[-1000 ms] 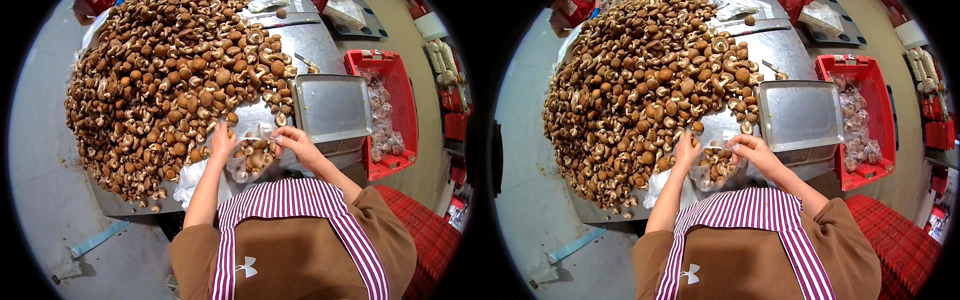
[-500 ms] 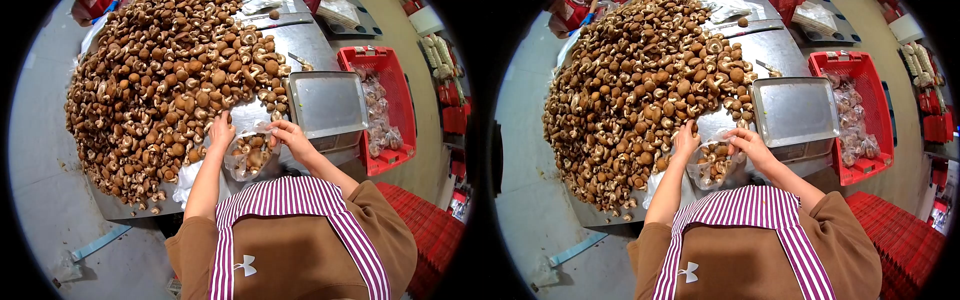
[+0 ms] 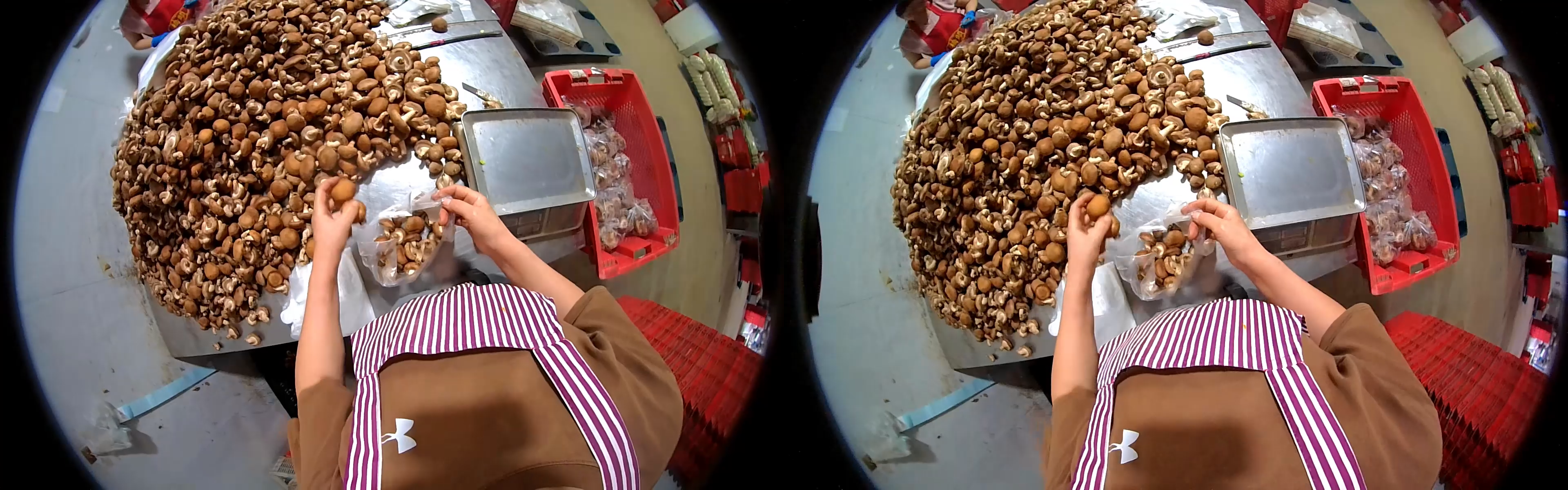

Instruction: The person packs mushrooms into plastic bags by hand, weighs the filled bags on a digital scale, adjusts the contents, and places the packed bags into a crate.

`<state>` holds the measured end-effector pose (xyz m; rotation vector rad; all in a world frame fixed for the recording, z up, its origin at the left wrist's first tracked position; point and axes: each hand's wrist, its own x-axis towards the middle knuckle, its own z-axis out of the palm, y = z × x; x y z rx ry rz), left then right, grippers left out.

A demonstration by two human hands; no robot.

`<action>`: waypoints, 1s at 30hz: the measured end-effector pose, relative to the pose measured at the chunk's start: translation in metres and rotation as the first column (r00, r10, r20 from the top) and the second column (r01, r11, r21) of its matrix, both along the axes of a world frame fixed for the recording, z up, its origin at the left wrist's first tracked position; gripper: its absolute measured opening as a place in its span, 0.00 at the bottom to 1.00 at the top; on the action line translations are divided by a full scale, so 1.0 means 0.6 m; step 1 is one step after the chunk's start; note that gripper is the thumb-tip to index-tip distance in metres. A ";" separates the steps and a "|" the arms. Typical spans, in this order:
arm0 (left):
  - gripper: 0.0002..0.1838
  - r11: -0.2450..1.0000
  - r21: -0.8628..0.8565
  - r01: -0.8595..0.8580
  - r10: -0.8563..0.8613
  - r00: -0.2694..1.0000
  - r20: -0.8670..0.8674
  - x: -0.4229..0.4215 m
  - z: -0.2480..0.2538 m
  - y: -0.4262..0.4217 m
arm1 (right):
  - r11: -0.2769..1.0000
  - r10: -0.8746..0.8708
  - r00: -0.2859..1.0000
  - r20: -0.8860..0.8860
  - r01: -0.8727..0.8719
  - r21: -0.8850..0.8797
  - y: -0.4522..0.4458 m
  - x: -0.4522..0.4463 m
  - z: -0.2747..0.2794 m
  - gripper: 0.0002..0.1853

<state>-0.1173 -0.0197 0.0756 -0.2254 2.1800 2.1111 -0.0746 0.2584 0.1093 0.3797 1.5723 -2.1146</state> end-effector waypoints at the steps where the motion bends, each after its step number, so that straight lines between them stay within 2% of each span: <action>1: 0.27 0.989 -0.113 0.095 -0.098 0.995 -0.024 0.025 0.030 0.004 | 1.000 0.001 1.000 0.000 -0.001 -0.001 0.000 0.000 -0.003 0.11; 2: 0.28 0.957 -0.225 0.180 -0.193 0.981 -0.036 0.050 0.057 0.011 | 1.000 0.000 1.000 0.001 0.000 0.017 0.001 -0.001 -0.007 0.11; 4: 0.30 0.953 0.000 0.302 -0.288 0.909 0.301 0.096 0.101 0.054 | 0.999 0.018 1.000 0.001 -0.018 0.031 -0.001 -0.004 -0.009 0.11; 6: 0.33 0.919 -0.087 0.386 -0.361 0.908 0.210 0.128 0.024 0.077 | 1.000 0.001 1.000 -0.005 -0.001 -0.006 -0.006 -0.006 -0.005 0.10; 7: 0.32 0.919 -0.167 0.357 -0.335 0.931 0.146 0.134 0.009 0.088 | 1.000 0.002 1.000 -0.003 -0.002 0.015 -0.011 -0.008 0.002 0.10; 8: 0.32 0.928 -0.167 0.333 -0.311 0.939 0.148 0.133 -0.013 0.089 | 1.000 0.027 1.000 -0.002 -0.027 0.013 -0.014 -0.009 0.001 0.10; 10: 0.29 0.885 -0.417 0.206 -0.201 0.978 0.058 0.132 -0.064 0.086 | 1.000 0.020 0.999 -0.035 -0.019 0.012 -0.018 -0.007 -0.001 0.11; 11: 0.25 0.911 -0.401 0.095 -0.128 0.990 -0.057 0.135 -0.088 0.085 | 0.999 0.034 0.999 -0.030 -0.033 0.027 -0.019 -0.006 -0.005 0.11; 12: 0.25 0.914 -0.397 0.081 -0.112 0.992 -0.055 0.142 -0.083 0.081 | 0.998 0.050 0.998 -0.027 -0.050 0.032 -0.020 -0.003 -0.004 0.11; 14: 0.22 0.982 -0.186 -0.022 0.020 1.000 -0.018 0.168 -0.035 0.066 | 0.997 0.047 0.999 -0.005 -0.047 0.057 -0.028 0.008 -0.002 0.12; 15: 0.18 0.992 -0.121 -0.034 0.054 0.985 0.163 0.191 0.010 0.051 | 0.995 0.072 0.997 -0.032 -0.069 0.071 -0.032 0.017 -0.002 0.12; 16: 0.13 0.988 -0.047 -0.145 0.143 0.989 -0.043 0.213 -0.022 0.043 | 0.993 0.064 0.997 -0.031 -0.061 0.098 -0.032 0.020 -0.010 0.13; 17: 0.12 0.974 0.117 -0.194 0.178 0.975 0.136 0.225 0.001 0.028 | 0.984 0.081 0.996 -0.047 -0.072 0.160 -0.028 0.017 -0.012 0.14; 18: 0.11 0.916 0.285 -0.282 0.194 0.933 0.302 0.239 0.021 0.012 | 0.978 0.118 0.990 -0.075 -0.103 0.181 -0.022 0.006 -0.011 0.16; 19: 0.12 0.813 0.472 -0.341 0.207 0.927 0.313 0.254 0.011 -0.012 | 0.981 0.092 0.989 -0.114 -0.070 0.180 -0.023 -0.007 -0.016 0.19; 20: 0.14 0.709 0.539 -0.456 0.293 0.885 0.363 0.266 -0.005 -0.031 | 0.984 0.021 0.994 -0.110 -0.001 0.180 -0.027 -0.018 -0.021 0.22; 22: 0.12 0.386 0.586 -0.713 0.374 0.701 0.607 0.308 -0.045 -0.074 | 0.958 0.155 0.969 -0.194 -0.099 0.270 -0.033 -0.023 -0.001 0.23; 23: 0.11 0.223 0.621 -0.752 0.350 0.656 0.669 0.337 -0.079 -0.092 | 0.958 0.155 0.961 -0.229 -0.090 0.271 -0.017 -0.035 -0.025 0.23; 24: 0.11 0.087 0.636 -0.767 0.312 0.627 0.714 0.376 -0.106 -0.103 | 0.952 0.156 0.963 -0.221 -0.087 0.295 -0.017 -0.030 -0.012 0.23; 26: 0.11 -0.026 0.525 -0.851 0.411 0.470 0.781 0.489 -0.136 -0.132 | 0.962 0.191 0.968 -0.162 -0.152 0.228 0.001 -0.017 -0.024 0.23; 28: 0.09 -0.139 0.583 -0.800 0.351 0.511 0.785 0.602 -0.219 -0.213 | 0.970 0.162 0.966 -0.203 -0.118 0.214 -0.017 -0.021 -0.016 0.22; 29: 0.07 -0.182 0.531 -0.828 0.457 0.407 0.791 0.627 -0.189 -0.254 | 0.965 0.184 0.957 -0.223 -0.134 0.225 -0.017 -0.030 -0.019 0.22; 30: 0.11 -0.013 0.405 -0.914 0.763 0.252 0.595 0.674 -0.188 -0.290 | 0.960 0.195 0.951 -0.239 -0.135 0.247 -0.008 -0.038 -0.021 0.22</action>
